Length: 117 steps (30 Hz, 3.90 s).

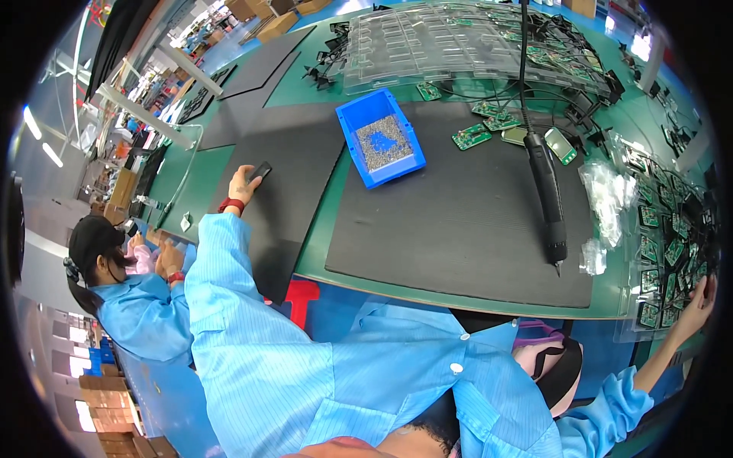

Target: The person assembles electronic circuit boards by fastening electronic components and plastic cases onto the circuit boards with screws using an electric screwdriver.

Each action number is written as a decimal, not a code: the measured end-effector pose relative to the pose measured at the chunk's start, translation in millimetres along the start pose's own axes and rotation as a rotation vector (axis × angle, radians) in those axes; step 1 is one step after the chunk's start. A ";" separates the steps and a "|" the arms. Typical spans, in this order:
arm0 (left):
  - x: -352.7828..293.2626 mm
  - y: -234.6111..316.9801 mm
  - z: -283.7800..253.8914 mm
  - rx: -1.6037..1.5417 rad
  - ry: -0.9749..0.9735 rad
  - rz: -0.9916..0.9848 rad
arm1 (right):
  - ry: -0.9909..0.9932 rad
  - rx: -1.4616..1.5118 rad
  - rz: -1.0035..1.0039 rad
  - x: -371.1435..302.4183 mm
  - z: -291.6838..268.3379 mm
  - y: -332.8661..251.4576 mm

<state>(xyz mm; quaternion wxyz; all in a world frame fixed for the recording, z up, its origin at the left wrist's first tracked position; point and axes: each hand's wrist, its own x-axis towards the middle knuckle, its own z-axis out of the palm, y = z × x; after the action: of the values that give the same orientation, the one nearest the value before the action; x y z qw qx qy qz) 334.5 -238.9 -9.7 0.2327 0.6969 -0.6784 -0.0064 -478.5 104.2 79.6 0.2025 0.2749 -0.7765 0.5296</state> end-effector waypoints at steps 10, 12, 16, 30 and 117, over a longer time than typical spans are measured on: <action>-3.2 6.7 -1.6 0.293 -0.004 0.080 | -0.008 0.097 -0.072 -3.6 -33.5 66.3; -11.4 39.9 -13.3 -0.323 0.097 -0.118 | -0.042 0.088 -0.096 -10.4 -27.1 54.9; -37.8 81.2 -42.6 -1.610 0.004 -0.367 | -0.108 0.125 -0.120 -35.3 -9.0 15.5; -173.8 254.5 -10.7 -1.875 -0.575 -0.318 | -0.541 0.595 -0.109 -184.1 84.6 -144.9; -153.4 259.7 -74.5 -1.373 -0.326 0.146 | -1.175 0.721 -0.193 -266.1 89.2 -182.2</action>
<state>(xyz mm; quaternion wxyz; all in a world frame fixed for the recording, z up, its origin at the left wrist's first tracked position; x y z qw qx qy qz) 101.8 -62.5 96.1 0.5149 0.3356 -0.5922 -0.5211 -159.7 25.0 16.1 -0.3089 0.6338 -0.5053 0.4975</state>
